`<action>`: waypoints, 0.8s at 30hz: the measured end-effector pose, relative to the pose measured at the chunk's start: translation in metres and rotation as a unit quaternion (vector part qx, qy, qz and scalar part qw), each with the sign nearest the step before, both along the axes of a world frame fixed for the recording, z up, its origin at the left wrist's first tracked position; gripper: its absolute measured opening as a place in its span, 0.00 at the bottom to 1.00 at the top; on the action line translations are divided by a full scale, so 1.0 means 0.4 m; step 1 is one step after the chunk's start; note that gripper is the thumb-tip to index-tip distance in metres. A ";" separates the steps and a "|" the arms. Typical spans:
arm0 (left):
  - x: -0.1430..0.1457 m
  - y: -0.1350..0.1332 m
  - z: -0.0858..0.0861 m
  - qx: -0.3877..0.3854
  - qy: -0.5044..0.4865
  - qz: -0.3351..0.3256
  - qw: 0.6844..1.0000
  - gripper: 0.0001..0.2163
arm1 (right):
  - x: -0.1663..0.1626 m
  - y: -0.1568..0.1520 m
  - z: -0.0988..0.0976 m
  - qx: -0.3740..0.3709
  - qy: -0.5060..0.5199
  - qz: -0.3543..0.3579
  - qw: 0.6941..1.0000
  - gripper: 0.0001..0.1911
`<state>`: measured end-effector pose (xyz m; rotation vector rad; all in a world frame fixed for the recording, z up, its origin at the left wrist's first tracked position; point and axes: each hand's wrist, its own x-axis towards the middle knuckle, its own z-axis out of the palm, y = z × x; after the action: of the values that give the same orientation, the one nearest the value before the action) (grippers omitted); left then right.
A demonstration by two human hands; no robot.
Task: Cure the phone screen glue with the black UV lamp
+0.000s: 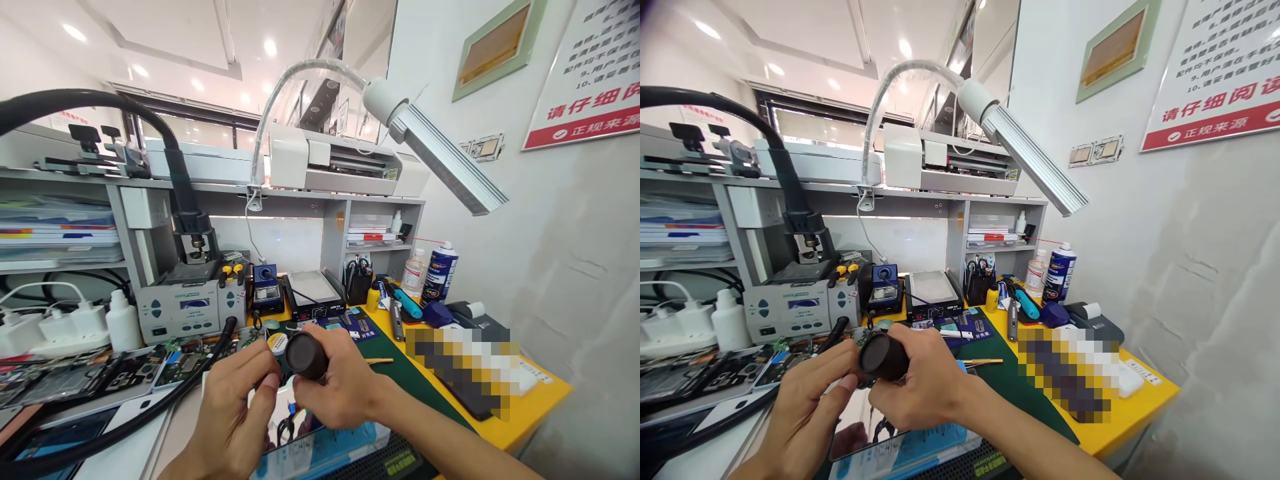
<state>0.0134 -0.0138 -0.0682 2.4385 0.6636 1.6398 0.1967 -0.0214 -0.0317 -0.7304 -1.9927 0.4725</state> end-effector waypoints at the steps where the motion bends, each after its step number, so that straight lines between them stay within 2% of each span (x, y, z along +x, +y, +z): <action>1: -0.001 -0.001 0.000 0.001 -0.001 0.001 1.000 0.14 | 0.001 0.001 -0.001 -0.001 0.002 0.001 1.000 0.14; 10: 0.003 -0.019 0.031 0.037 0.003 0.009 0.999 0.13 | 0.008 0.010 0.001 0.012 0.000 0.012 1.000 0.22; 19: 0.014 -0.021 0.046 0.053 0.001 0.013 0.999 0.13 | 0.044 0.022 -0.033 0.013 0.038 -0.021 0.999 0.20; 24: 0.011 -0.022 0.045 0.054 0.002 0.014 0.998 0.13 | 0.054 0.006 -0.030 0.015 0.062 -0.019 0.998 0.21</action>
<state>0.0179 -0.0227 -0.0502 2.5177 0.6291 1.7257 0.2182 -0.0188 -0.0438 -0.7035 -1.8627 0.4536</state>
